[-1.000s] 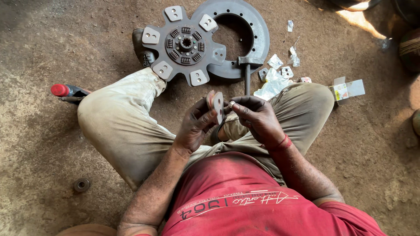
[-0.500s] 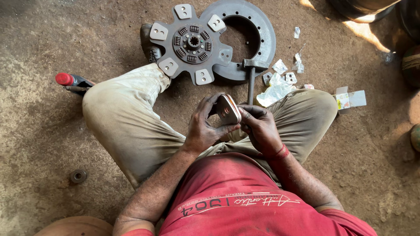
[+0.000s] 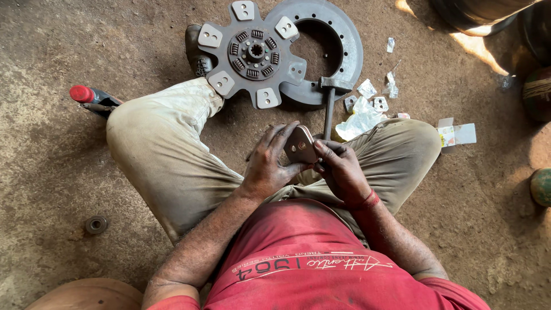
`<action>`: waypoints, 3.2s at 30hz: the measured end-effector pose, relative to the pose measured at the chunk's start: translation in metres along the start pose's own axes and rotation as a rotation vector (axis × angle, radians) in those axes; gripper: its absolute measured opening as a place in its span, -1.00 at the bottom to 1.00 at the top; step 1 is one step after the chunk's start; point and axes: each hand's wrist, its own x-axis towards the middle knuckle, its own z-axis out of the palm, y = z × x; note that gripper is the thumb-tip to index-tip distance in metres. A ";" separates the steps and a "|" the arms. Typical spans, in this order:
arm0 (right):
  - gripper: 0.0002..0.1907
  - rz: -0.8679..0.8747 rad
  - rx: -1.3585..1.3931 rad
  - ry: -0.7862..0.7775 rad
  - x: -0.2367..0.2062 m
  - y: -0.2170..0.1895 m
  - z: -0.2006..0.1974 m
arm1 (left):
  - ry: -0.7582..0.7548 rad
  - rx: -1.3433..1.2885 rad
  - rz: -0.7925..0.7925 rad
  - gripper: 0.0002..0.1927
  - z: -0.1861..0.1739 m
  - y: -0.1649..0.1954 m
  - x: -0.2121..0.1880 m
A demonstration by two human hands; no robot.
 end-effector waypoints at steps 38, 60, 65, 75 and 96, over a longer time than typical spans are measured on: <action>-0.68 -0.092 -0.200 0.070 -0.008 -0.001 0.006 | -0.045 0.081 0.137 0.00 0.008 0.001 -0.004; -0.55 -0.255 0.025 0.496 0.158 -0.017 -0.075 | 0.054 -1.031 -0.440 -0.27 -0.017 -0.015 0.014; -0.50 -0.259 -0.202 0.881 0.251 0.002 -0.114 | 0.007 -1.457 -0.687 -0.43 0.009 -0.029 0.021; -0.51 -0.001 -0.302 1.156 0.328 0.064 -0.119 | -0.116 -0.387 -0.974 -0.60 0.035 -0.062 0.068; -0.51 0.044 0.594 0.560 0.406 0.085 -0.145 | -0.228 -0.507 -0.967 -0.62 0.068 -0.084 0.069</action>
